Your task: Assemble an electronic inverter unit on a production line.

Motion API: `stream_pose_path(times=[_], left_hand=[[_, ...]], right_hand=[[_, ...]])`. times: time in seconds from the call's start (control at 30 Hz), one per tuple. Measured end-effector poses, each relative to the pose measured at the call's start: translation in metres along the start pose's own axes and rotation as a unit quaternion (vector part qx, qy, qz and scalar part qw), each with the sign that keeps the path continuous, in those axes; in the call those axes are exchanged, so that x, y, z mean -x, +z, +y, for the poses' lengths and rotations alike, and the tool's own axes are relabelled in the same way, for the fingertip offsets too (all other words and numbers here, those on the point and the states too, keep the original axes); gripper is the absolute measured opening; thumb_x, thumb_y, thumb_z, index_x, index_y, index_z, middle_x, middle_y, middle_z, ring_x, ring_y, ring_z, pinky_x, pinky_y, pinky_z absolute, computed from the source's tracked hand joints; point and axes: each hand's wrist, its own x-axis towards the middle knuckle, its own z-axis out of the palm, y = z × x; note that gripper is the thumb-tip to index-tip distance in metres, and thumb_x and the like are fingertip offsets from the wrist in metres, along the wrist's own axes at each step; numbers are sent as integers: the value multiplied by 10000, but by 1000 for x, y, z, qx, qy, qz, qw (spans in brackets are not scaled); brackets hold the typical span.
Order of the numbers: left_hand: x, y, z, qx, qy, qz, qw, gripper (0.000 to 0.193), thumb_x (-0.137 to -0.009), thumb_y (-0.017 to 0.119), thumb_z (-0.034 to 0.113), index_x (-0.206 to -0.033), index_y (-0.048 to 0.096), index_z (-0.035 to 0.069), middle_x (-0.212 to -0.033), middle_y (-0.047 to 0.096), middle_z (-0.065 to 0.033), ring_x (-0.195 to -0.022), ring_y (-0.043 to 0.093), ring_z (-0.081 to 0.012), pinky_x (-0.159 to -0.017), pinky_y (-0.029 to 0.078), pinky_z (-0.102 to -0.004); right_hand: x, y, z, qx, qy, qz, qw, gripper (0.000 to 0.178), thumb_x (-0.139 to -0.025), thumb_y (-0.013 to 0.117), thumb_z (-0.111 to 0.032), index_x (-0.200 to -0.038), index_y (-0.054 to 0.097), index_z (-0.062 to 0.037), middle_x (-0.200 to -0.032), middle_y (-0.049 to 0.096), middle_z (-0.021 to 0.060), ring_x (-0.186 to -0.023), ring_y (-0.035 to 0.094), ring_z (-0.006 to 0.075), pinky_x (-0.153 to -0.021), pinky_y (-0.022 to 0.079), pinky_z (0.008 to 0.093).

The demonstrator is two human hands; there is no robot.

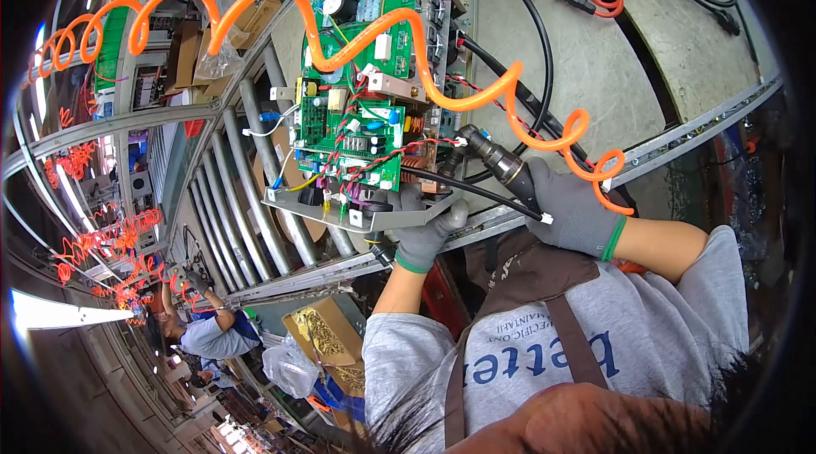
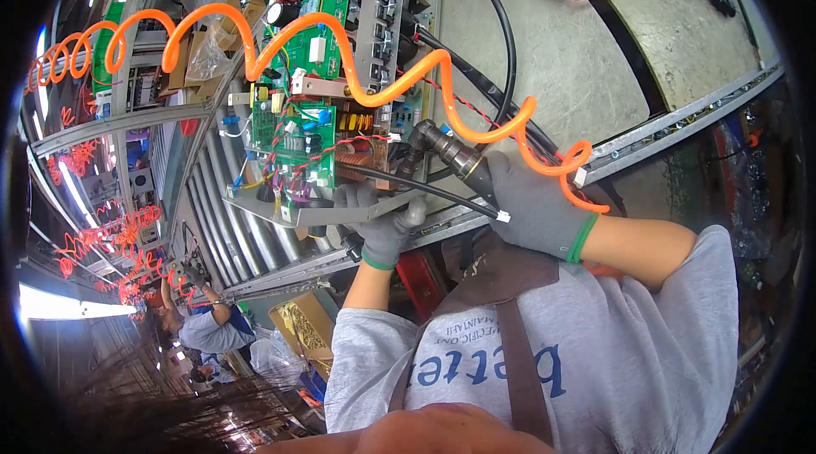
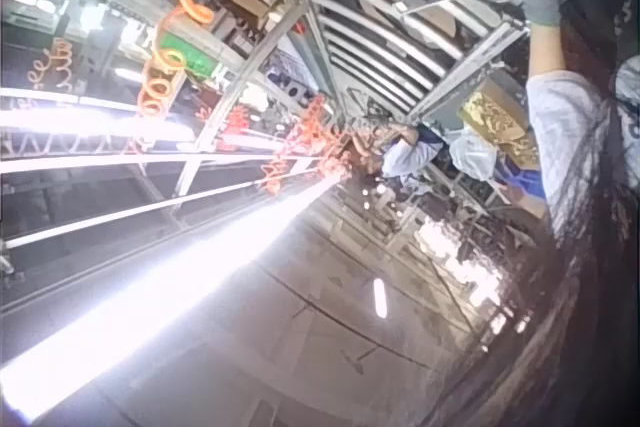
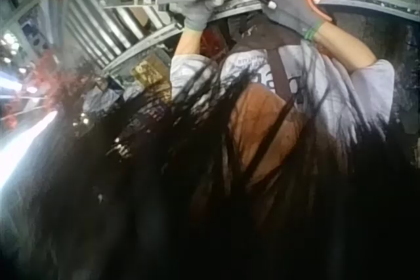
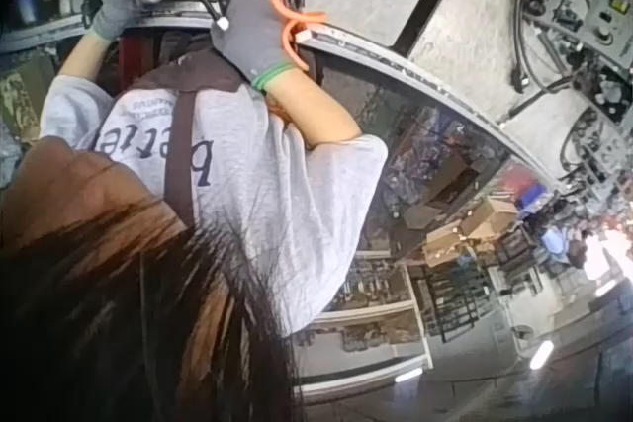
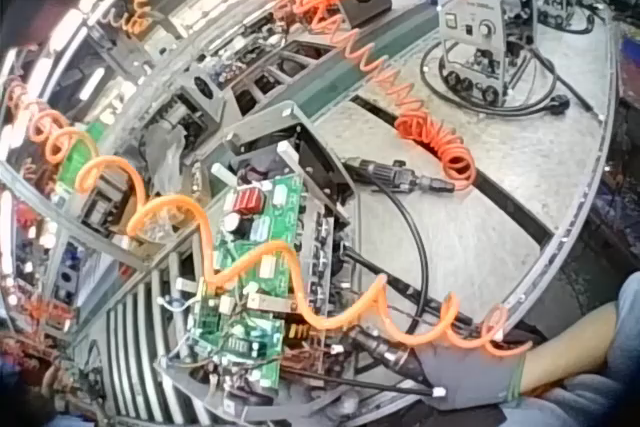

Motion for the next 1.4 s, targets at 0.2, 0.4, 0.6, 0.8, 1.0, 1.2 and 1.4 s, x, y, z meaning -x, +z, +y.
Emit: stream_pose_path(times=[0.2,0.4,0.6,0.8,1.0,1.2,1.4], left_hand=[[6,5,-6,-1,-16,21,1000,654,-702,608,723,-847,540,88,-781,480,-78,-756,456,-308,-684,378,-434],[6,2,-5,4,-18,-2,1000,669,-686,612,735,-833,539,87,-787,479,-79,-750,455,-306,-682,376,-440],[3,3,-1,7,-24,20,999,733,-663,596,788,-846,537,80,-812,491,-89,-755,457,-310,-687,375,-445],[4,-1,0,-44,-14,-13,999,719,-670,575,806,-812,533,102,-793,499,-78,-766,468,-310,-686,374,-444],[-8,-4,4,-27,24,-3,999,698,-684,568,799,-792,519,111,-776,488,-72,-757,464,-302,-684,367,-435],[-2,-3,3,4,-40,-10,999,695,-673,587,789,-807,525,109,-779,487,-71,-777,464,-303,-688,369,-438],[-1,-6,3,22,-33,-30,999,591,-669,684,714,-806,590,147,-823,506,-56,-811,467,-276,-730,368,-417]], right_hand=[[2,5,2,-7,-42,45,998,576,-708,713,-190,-1129,376,14,-909,584,243,-758,635,393,-643,504,457],[5,9,6,27,-43,30,998,665,-704,715,-191,-1208,349,41,-934,586,244,-762,634,397,-666,510,453],[5,10,6,25,-36,23,999,663,-698,718,-191,-1201,352,39,-950,578,252,-761,631,394,-669,510,448],[6,13,6,25,-24,27,999,664,-689,731,-194,-1188,356,32,-929,578,242,-783,628,395,-656,498,451],[7,16,6,23,-28,50,998,690,-689,739,-209,-1202,350,39,-931,577,244,-777,628,392,-652,498,451],[9,20,9,60,-48,57,995,752,-686,748,-219,-1246,326,52,-935,574,257,-787,632,393,-658,501,454],[8,18,5,48,-12,42,998,741,-685,736,-193,-1251,327,57,-950,579,260,-797,633,402,-672,503,460]])
